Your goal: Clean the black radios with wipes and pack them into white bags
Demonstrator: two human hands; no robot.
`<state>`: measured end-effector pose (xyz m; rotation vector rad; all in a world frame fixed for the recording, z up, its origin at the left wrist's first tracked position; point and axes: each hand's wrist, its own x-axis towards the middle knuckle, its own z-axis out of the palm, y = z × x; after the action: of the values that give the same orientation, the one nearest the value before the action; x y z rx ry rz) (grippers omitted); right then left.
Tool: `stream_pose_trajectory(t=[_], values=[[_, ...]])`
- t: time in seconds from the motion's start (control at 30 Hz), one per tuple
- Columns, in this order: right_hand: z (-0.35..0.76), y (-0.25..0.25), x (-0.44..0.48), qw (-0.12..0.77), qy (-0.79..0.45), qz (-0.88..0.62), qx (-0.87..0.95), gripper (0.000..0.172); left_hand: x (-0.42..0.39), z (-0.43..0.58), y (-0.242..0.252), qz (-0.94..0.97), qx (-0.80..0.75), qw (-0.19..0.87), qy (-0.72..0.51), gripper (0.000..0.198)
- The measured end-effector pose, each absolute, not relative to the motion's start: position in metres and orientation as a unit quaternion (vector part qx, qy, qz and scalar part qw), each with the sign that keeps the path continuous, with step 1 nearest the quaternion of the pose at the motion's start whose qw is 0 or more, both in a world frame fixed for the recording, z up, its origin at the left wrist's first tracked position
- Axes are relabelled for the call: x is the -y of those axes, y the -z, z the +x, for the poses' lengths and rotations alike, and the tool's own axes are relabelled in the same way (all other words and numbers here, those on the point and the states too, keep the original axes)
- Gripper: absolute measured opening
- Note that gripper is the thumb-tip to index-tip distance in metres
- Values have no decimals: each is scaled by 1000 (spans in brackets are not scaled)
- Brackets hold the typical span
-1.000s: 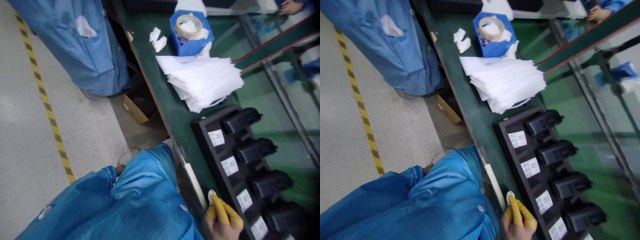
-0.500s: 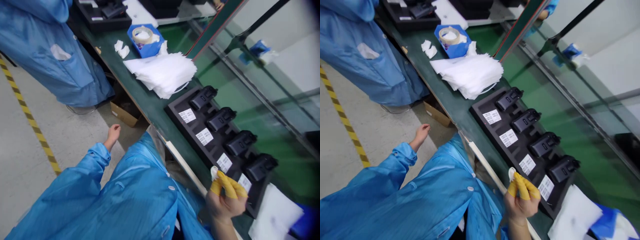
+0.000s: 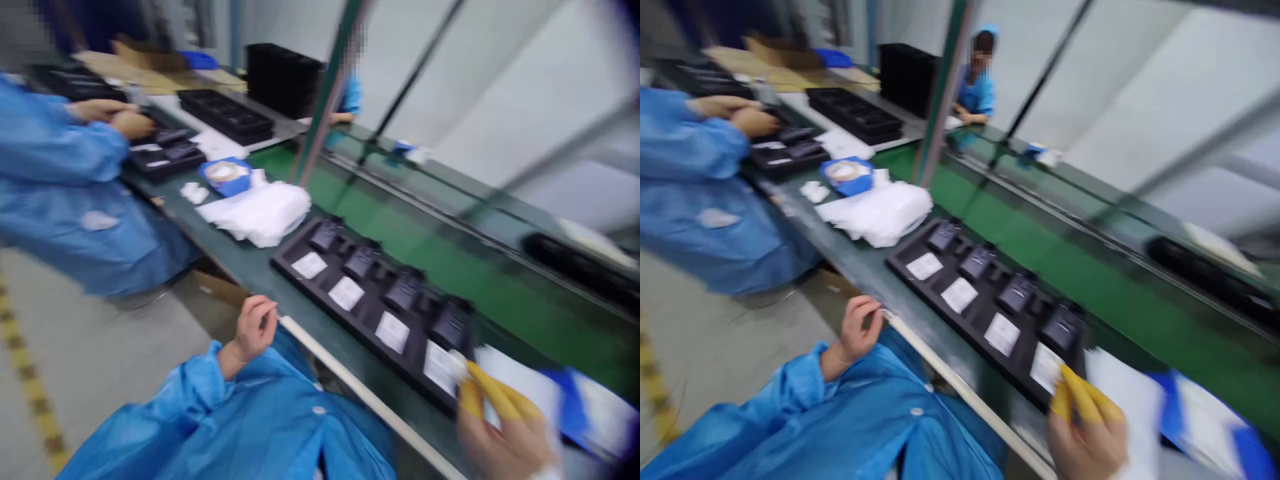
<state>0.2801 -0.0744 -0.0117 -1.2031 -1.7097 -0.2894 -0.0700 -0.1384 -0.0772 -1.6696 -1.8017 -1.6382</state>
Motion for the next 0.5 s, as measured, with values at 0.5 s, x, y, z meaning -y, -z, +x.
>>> stream_pose_trajectory(t=[0.5], values=[[283,2,15,395,132,-597,686,29,49,-43,27,-730,560,-20,391,20]])
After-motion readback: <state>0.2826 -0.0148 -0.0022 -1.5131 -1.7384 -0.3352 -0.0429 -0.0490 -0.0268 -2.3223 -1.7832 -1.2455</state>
